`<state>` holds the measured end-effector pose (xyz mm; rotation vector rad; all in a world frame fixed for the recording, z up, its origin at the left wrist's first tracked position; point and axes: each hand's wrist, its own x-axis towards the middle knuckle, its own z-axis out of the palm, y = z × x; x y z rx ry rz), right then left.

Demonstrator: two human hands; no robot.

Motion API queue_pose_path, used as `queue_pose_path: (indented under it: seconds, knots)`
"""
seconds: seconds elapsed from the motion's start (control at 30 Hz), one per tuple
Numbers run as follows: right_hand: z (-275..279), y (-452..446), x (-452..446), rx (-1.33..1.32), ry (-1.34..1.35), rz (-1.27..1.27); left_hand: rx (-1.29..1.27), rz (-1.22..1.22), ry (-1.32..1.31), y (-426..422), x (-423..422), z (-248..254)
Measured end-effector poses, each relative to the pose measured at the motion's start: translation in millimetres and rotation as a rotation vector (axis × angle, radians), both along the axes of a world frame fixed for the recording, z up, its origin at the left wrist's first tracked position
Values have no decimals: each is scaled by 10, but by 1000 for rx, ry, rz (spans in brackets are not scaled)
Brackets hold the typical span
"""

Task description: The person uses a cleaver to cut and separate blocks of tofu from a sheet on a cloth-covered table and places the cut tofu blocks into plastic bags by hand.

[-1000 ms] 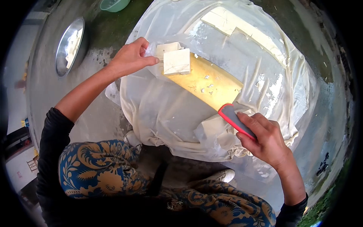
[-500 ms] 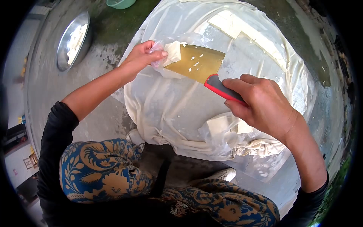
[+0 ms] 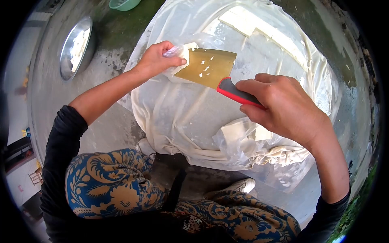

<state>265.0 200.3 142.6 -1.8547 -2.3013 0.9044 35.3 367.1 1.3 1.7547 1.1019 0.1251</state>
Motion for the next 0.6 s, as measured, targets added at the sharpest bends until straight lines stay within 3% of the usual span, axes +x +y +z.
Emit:
queue_pose_path:
  seconds: [0.33,0.6]
  knots:
    - [-43,-4,74,32,39,42,17,19,-26,-26,7,-143]
    - [269,-727,711,-98,177,-255,94,-32,31,-19,-87,-161]
